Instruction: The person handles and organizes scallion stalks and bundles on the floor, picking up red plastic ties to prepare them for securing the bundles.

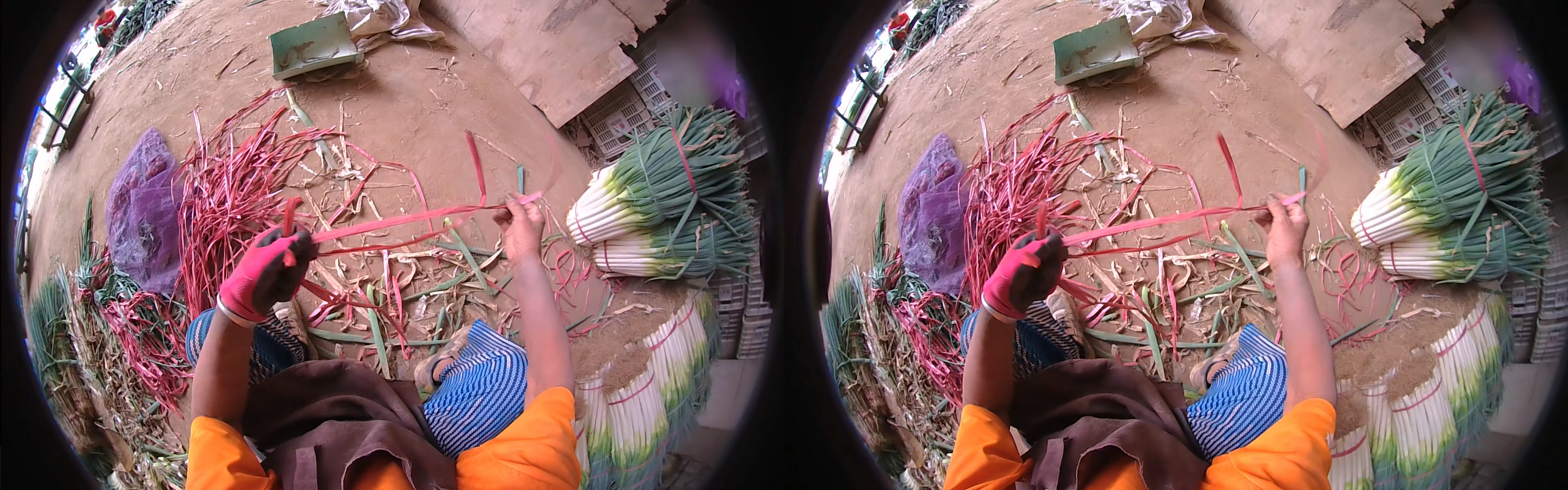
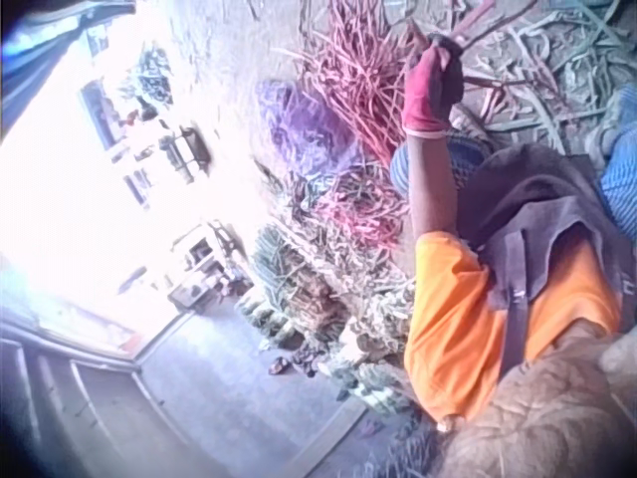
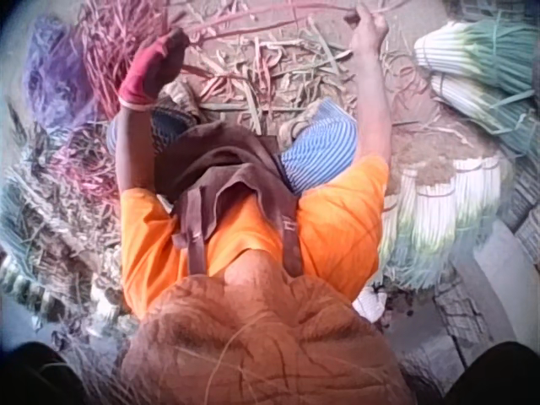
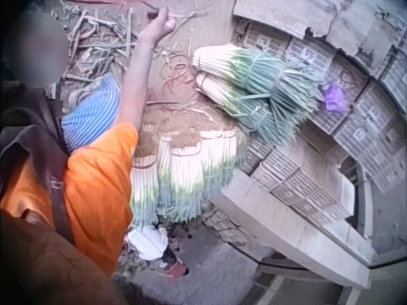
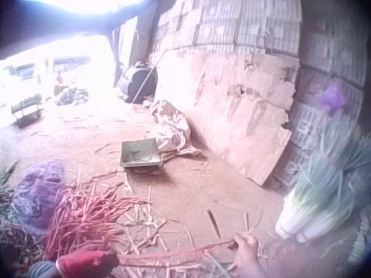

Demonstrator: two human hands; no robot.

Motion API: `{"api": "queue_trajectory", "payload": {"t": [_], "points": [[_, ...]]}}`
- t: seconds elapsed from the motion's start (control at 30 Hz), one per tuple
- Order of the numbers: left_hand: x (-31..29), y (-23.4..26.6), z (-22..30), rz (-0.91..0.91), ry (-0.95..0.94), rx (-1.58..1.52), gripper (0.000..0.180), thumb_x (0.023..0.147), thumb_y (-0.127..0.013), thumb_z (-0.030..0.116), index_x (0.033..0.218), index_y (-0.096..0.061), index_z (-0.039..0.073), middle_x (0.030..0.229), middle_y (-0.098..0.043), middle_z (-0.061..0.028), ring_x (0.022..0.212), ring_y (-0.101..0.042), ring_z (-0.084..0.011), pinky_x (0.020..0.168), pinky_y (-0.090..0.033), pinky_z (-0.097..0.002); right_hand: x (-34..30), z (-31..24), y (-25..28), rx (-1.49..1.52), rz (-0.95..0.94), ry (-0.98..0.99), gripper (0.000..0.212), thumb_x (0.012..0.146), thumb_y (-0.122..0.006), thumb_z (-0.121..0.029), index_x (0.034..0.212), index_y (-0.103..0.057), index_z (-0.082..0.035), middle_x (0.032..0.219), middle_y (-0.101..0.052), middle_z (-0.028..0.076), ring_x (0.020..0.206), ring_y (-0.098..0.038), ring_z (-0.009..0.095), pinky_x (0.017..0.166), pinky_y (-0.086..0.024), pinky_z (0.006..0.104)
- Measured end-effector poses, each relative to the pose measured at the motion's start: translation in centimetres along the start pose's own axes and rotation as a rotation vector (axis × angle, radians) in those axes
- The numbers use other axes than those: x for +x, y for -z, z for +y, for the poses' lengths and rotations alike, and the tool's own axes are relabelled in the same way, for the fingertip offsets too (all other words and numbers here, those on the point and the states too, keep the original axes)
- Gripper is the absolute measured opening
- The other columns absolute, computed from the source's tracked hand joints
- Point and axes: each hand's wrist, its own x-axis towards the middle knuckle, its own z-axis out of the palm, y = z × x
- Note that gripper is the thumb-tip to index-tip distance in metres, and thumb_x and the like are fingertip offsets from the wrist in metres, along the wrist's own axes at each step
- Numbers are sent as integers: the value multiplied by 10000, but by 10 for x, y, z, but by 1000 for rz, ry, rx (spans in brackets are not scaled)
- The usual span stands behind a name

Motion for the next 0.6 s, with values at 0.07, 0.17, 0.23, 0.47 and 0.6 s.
{"api": "queue_trajectory", "payload": {"t": [0.07, 0.17, 0.23, 0.47, 0.6], "points": [[-3, 5, 4, 36, 120, 68, 209, 917, -501, 274, 770, -454, 131, 564, -397, 45, 399, -352, -62, 360, -274, -211, 6, -2, 18, 13, 11, -1, 178, 857, -596, -109, 998, -558, -7, 731, -583, 32, 577, -562, 108, 560, -490, 249], [2, 0, 0, 86, 40, 105, 209, 911, -503, 274, 767, -461, 129, 544, -382, 51, 389, -343, -63, 357, -261, -210, 12, 2, 22, -153, -37, 5, 162, 866, -577, -90, 1003, -542, -12, 787, -590, 44, 623, -570, 107, 590, -507, 259], [4, 0, 5, 40, 21, 93, 189, 892, -522, 242, 765, -465, 114, 567, -410, 45, 401, -354, -62, 366, -269, -203, 15, 5, 24, -280, -91, -60, 222, 871, -583, -160, 1039, -544, -19, 792, -585, 37, 636, -568, 102, 568, -495, 246], [14, -11, -1, 37, -65, 204, 191, 899, -518, 263, 856, -526, 77, 644, -533, 8, 403, -377, -36, 337, -262, -187, 38, 27, 60, -819, -55, 329, 443, 858, -576, -200, 1245, -444, -28, 1022, -571, 89, 812, -596, 139, 645, -501, 254], [9, -18, 3, 21, 18, 275, 222, 895, -528, 283, 870, -541, 64, 627, -510, 24, 409, -372, -36, 351, -258, -187, -36, -8, -53, -405, -647, 140, 787, 800, -675, -383, 1387, -275, -44, 1308, -435, 144, 1090, -528, 211, 915, -433, 323]]}}
